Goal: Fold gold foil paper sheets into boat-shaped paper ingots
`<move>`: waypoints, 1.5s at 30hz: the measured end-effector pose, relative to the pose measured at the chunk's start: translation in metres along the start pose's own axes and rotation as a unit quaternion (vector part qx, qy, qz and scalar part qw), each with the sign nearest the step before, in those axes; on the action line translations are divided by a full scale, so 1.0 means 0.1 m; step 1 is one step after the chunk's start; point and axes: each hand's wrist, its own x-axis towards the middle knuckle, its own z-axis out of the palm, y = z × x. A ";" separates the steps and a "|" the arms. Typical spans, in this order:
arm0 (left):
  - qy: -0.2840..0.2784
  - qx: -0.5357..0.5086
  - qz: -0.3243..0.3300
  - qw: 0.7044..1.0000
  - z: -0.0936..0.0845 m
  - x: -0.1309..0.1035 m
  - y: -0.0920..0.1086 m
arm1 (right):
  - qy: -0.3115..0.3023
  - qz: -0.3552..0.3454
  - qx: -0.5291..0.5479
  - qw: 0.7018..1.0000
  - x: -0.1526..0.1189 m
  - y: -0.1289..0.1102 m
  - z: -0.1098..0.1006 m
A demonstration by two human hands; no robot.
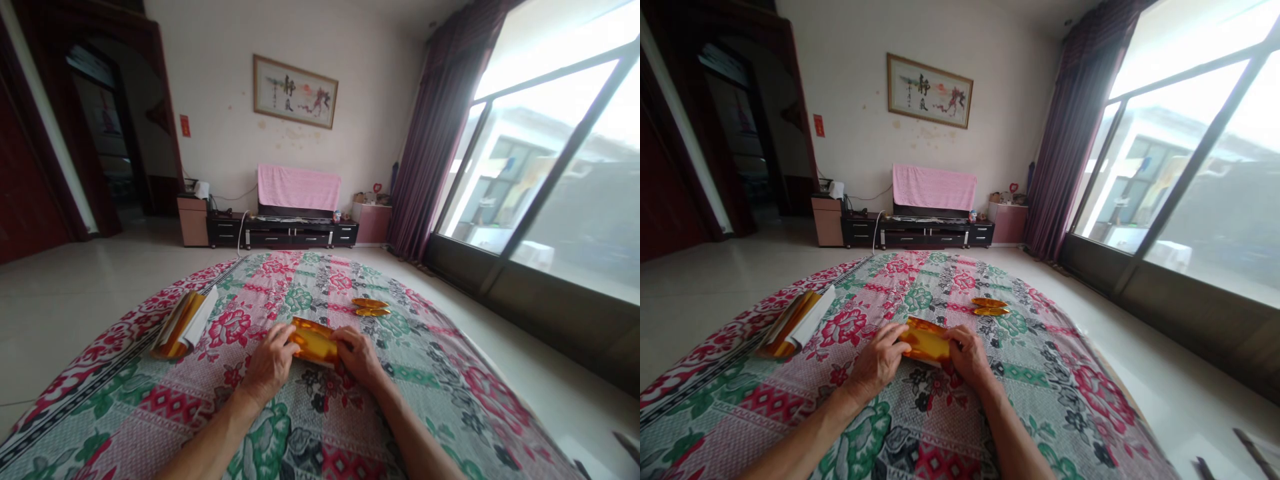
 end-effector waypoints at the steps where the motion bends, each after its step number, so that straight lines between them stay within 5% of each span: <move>1: 0.002 0.001 -0.001 1.000 0.01 0.00 -0.01 | -0.001 0.000 -0.002 1.000 0.00 -0.01 0.00; 18: 0.005 0.036 -0.035 0.999 -0.02 0.00 0.01 | -0.072 -0.008 -0.077 0.994 -0.02 -0.14 0.00; 37: 0.105 -0.105 -0.118 0.982 0.01 0.04 -0.02 | 0.029 0.066 0.040 0.997 0.00 -0.21 0.26; 41: 0.133 -0.176 -0.154 0.963 0.06 0.04 -0.05 | 0.009 0.101 0.083 0.991 0.01 -0.29 0.26; 45: 0.133 -0.336 -0.264 0.894 0.06 0.07 -0.06 | -0.020 0.119 0.158 0.980 0.04 -0.35 0.25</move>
